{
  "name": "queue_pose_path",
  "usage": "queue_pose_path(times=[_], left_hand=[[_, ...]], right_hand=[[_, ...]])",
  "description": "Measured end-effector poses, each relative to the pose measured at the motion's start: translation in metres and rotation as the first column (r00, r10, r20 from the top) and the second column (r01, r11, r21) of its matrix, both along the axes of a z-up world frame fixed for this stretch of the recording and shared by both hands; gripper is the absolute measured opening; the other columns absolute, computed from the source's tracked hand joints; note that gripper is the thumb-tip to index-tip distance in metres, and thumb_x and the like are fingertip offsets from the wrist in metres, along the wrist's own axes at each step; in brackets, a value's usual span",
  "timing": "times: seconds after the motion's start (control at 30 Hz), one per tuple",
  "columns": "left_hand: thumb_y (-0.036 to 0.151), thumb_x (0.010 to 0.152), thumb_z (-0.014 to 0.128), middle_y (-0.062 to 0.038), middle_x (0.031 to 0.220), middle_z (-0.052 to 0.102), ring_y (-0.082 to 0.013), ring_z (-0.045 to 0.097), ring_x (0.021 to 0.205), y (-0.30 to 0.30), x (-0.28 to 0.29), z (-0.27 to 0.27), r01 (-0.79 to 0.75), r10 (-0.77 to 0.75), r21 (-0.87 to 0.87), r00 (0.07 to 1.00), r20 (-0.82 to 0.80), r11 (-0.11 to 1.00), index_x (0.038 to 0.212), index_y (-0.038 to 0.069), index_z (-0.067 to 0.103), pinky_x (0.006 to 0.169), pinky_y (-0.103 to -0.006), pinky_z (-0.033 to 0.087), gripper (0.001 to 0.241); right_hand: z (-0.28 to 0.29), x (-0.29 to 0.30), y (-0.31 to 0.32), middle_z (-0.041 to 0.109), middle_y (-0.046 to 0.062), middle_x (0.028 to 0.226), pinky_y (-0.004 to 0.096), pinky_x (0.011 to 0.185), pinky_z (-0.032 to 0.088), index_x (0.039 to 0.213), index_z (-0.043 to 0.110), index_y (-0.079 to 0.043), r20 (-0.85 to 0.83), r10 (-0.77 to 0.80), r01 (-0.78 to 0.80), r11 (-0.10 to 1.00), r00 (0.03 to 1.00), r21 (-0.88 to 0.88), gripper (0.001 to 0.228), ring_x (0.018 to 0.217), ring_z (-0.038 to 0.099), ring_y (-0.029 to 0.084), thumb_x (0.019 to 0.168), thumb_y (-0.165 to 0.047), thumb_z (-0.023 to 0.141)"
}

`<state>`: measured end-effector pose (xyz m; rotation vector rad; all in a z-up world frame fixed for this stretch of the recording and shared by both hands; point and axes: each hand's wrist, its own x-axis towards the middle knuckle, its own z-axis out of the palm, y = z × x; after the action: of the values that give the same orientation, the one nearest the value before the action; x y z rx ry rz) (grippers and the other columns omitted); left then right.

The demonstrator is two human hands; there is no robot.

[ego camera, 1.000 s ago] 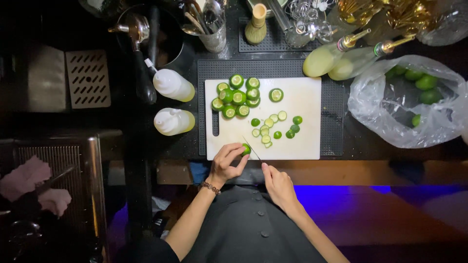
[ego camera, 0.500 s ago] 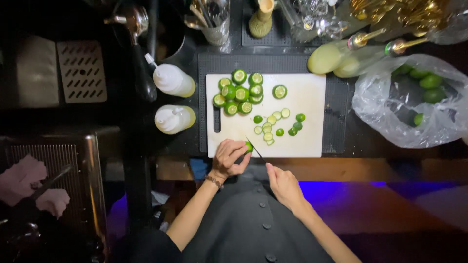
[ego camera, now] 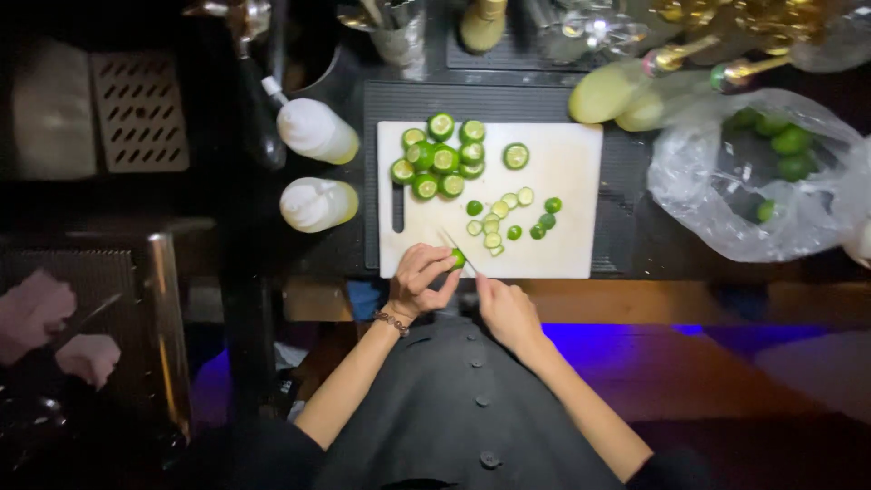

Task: Slicing several small limes into halves or quarters on a cutting board.

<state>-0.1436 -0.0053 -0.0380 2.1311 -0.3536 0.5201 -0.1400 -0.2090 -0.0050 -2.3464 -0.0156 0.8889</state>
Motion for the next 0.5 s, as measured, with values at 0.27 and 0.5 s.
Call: queue_pose_path(times=[0.27,0.5], left_hand=[[0.002,0.076,0.085,-0.011,0.105,0.071,-0.0294,0.070,0.092,-0.005,-0.003,0.003,-0.023,0.022,-0.020,0.997,-0.077,1.000,0.099,0.005,0.070,0.086,-0.0392,0.057,0.027],[0.003,0.076,0.085,-0.011,0.108,0.070,-0.0302,0.069,0.094,0.001,-0.003,0.005,-0.023,0.023,-0.002,0.997,-0.072,1.000,0.103,0.005,0.070,0.086,-0.0399,0.057,0.030]], right_hand=[[-0.040,-0.030,-0.013,0.070,0.030,0.092,0.063,0.068,0.053,0.114,0.066,0.004,0.252,0.286,-0.293,0.956,0.925,-0.009,0.045,0.078,0.066,0.053,0.104,-0.027,0.035],[-0.031,-0.026,-0.012,0.069,0.030,0.086,0.060,0.080,0.052,0.086,0.072,0.000,0.002,-0.025,0.025,0.999,1.000,-0.026,0.053,0.086,0.066,0.052,0.105,-0.041,0.045]])
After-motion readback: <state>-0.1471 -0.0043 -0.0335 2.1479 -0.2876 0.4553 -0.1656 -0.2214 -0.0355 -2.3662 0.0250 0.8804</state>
